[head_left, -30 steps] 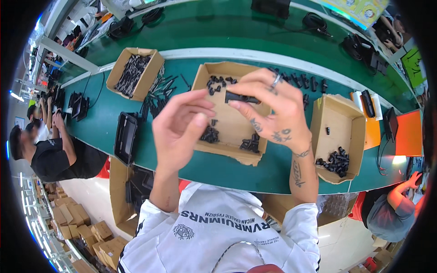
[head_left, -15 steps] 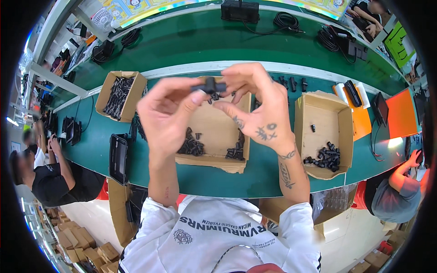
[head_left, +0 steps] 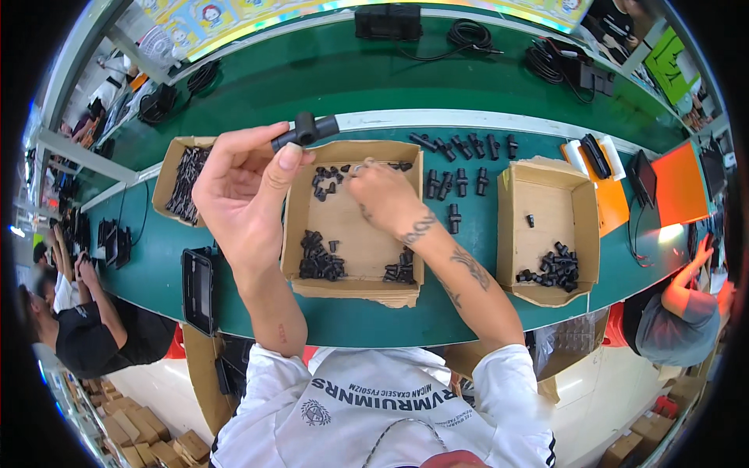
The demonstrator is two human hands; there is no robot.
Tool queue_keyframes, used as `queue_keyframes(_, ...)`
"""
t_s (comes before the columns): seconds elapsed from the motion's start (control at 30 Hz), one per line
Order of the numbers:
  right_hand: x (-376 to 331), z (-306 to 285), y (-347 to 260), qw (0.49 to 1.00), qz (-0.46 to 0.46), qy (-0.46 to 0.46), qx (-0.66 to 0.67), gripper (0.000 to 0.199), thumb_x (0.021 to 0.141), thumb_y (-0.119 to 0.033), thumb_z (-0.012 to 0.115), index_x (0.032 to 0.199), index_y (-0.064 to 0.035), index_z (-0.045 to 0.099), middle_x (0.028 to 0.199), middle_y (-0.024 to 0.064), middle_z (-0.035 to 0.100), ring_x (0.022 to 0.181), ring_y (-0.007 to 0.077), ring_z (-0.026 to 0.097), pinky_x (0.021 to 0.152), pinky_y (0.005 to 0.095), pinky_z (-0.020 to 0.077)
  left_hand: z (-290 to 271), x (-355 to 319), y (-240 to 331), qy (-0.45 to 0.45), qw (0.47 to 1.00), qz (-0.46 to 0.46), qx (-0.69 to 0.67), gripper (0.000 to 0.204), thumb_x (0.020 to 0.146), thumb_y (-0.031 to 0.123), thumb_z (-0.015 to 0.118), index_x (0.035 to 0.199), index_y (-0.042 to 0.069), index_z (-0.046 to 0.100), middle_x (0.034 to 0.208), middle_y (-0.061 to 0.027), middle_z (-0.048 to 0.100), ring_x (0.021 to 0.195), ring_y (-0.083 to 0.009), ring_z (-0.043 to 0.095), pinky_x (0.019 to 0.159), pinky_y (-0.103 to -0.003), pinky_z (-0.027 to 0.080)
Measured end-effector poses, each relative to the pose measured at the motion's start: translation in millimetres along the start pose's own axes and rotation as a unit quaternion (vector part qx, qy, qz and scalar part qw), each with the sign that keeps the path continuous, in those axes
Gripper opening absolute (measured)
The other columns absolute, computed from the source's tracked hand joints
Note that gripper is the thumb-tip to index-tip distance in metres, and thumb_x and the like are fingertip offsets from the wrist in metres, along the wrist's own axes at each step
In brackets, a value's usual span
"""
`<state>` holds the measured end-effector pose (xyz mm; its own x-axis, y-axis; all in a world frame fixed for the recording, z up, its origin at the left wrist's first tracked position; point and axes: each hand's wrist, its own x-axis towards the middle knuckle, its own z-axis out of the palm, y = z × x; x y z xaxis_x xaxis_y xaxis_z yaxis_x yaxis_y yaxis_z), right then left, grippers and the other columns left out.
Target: Assembling small black plastic components and placing them into an enclosure at a factory workbench.
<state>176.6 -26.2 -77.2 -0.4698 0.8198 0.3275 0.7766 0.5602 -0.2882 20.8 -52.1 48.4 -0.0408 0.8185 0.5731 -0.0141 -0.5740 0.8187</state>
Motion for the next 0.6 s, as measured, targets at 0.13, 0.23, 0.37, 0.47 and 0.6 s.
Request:
queue_keyframes(0.13,15.3,36.0,-3.6,0.993,0.039,0.083,-0.075,0.01,0.077,-0.012,0.064,0.073,-0.0096,0.073,0.091,0.0105,0.068,0.097,0.0251,0.067,0.076,0.038,0.0572,-0.6,-2.1,-5.3,0.003,1.0,-0.003,-0.006,0.02,0.087,-0.001,0.071,0.104,-0.006,0.064,0.092,-0.0101,0.067,0.081,-0.0157,0.068,0.076,-0.027,0.054)
queue_keyframes(0.23,17.0,40.2,-3.5,0.996,0.037,0.053,-0.064,0.011,0.079,-0.01,0.063,0.076,-0.0081,0.073,0.091,0.0124,0.067,0.093,0.0268,0.068,0.075,0.0376,0.0577,-1.6,-3.5,-6.0,-0.005,1.0,-0.011,-0.013,0.021,0.088,0.002,0.071,0.105,-0.006,0.063,0.093,-0.0109,0.067,0.081,-0.0169,0.068,0.079,-0.029,0.056)
queue_keyframes(0.37,10.4,21.2,-3.6,0.999,0.044,-0.027,-0.002,0.01,0.075,-0.002,0.066,0.084,-0.0039,0.069,0.094,0.0152,0.067,0.094,0.0306,0.067,0.08,0.0399,0.0563,5.2,-3.7,-5.8,-0.012,1.0,-0.012,-0.017,0.021,0.088,0.004,0.071,0.105,-0.005,0.063,0.092,-0.011,0.068,0.081,-0.0171,0.068,0.077,-0.028,0.055)
queue_keyframes(0.47,2.3,8.6,-4.8,0.998,0.034,-0.048,0.021,0.014,0.073,0.0,0.068,0.086,-0.0029,0.068,0.09,0.0153,0.067,0.089,0.0316,0.067,0.076,0.0401,0.0564,8.5,-4.6,-5.4,-0.024,1.0,-0.017,0.001,0.022,0.088,0.006,0.072,0.106,-0.004,0.063,0.091,-0.0106,0.068,0.08,-0.0168,0.068,0.074,-0.026,0.054)
queue_keyframes(0.6,-3.5,-41.1,4.5,0.96,0.09,0.008,0.265,0.018,0.074,0.003,0.071,0.089,-0.0027,0.063,0.076,0.013,0.066,0.077,0.0266,0.068,0.07,0.0345,0.0548,8.2,-3.7,-8.3,-0.011,1.0,-0.018,-0.002,0.021,0.089,0.006,0.071,0.107,-0.004,0.063,0.09,-0.0111,0.069,0.078,-0.0164,0.068,0.074,-0.025,0.052)
